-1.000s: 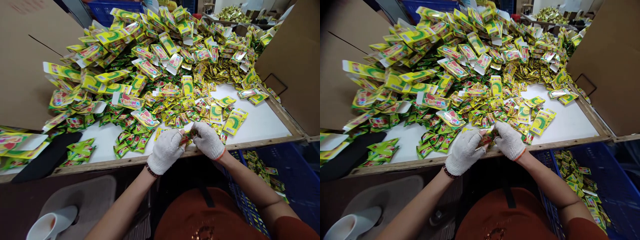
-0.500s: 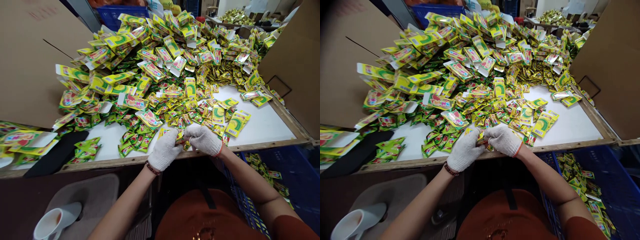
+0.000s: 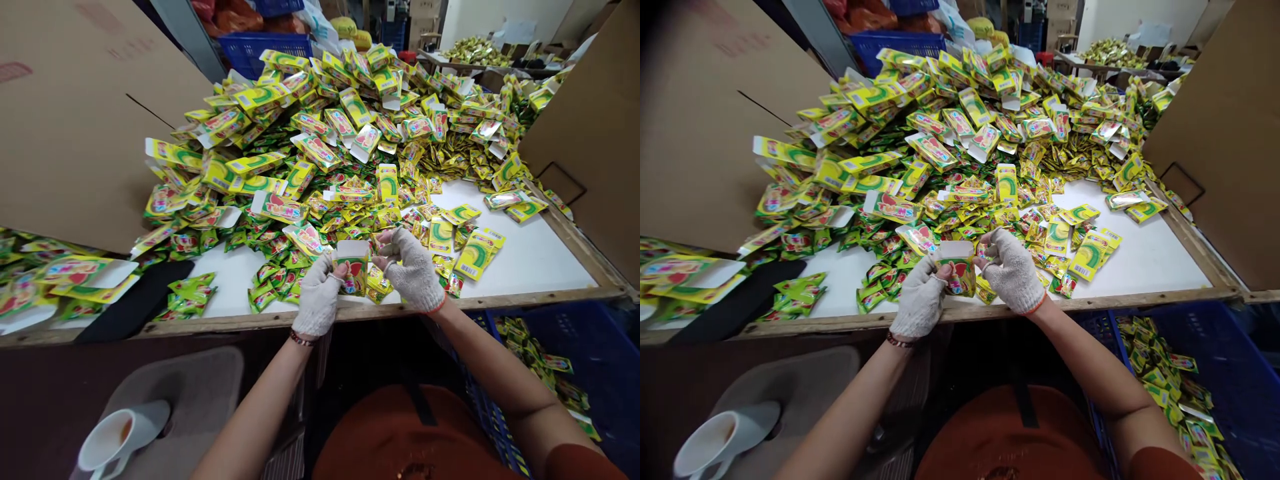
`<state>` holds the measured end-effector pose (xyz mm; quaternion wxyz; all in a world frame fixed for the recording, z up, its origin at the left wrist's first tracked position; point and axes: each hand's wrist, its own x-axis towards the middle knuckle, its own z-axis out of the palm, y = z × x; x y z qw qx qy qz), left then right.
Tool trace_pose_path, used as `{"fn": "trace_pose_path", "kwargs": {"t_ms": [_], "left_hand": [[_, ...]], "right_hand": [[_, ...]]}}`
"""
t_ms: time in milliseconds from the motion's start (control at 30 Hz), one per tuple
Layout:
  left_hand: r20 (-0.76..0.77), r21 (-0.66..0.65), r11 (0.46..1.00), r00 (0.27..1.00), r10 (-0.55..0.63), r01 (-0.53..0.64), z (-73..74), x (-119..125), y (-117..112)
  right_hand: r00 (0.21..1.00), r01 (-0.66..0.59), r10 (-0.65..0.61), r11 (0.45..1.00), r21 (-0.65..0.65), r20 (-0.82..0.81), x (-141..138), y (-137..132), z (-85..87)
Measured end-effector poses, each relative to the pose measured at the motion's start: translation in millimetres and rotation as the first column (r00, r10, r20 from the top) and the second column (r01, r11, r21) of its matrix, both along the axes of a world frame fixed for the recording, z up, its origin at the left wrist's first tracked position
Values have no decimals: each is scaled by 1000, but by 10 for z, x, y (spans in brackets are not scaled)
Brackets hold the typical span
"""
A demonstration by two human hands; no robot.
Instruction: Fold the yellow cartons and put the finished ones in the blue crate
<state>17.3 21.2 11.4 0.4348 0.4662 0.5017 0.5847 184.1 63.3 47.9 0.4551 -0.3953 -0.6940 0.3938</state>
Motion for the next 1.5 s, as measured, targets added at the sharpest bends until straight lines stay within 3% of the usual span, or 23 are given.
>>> {"fn": "trace_pose_path", "kwargs": {"t_ms": [100, 233, 367, 567, 733, 833, 1000, 1200, 1300, 1400, 1500], "left_hand": [[92, 19, 1000, 996, 4, -6, -44, 45, 11], [41, 105, 991, 996, 76, -80, -84, 34, -13], [-96, 143, 982, 986, 137, -122, -92, -44, -57], [-212, 212, 973, 968, 133, -87, -74, -107, -96], [-486, 347, 938, 860, 154, 28, -9, -186, -101], [-522, 265, 963, 847, 100, 50, 46, -232, -66], [-413, 30, 1000, 911, 20, -8, 72, -231, 4], [-194, 60, 997, 981, -26, 38, 24, -179, 10], [-266, 90, 993, 963, -50, 76, 37, -178, 1], [-365, 115, 989, 930, -49, 97, 59, -198, 5], [-343, 101, 988, 936, -77, 118, 64, -227, 19]], "right_hand": [[996, -71, 67, 995, -70, -54, -45, 32, -218], [998, -64, 64, 998, -11, 16, -92, 57, -383], [984, -140, 130, 988, 73, 120, -48, 67, -301], [955, -209, 194, 977, 45, 224, 39, 67, -188], [969, -238, 239, 971, -32, 66, 12, 110, -278], [962, -254, 249, 967, 29, 112, -2, 132, -279], [913, -291, 218, 941, 175, 344, 15, 102, -136], [920, -304, 274, 950, 70, 280, 18, 149, -8], [920, -294, 278, 956, 20, 276, 0, 191, -17], [923, -255, 213, 962, 95, 321, -20, 187, -26], [909, -286, 175, 922, 261, 378, -16, 140, -10]]}}
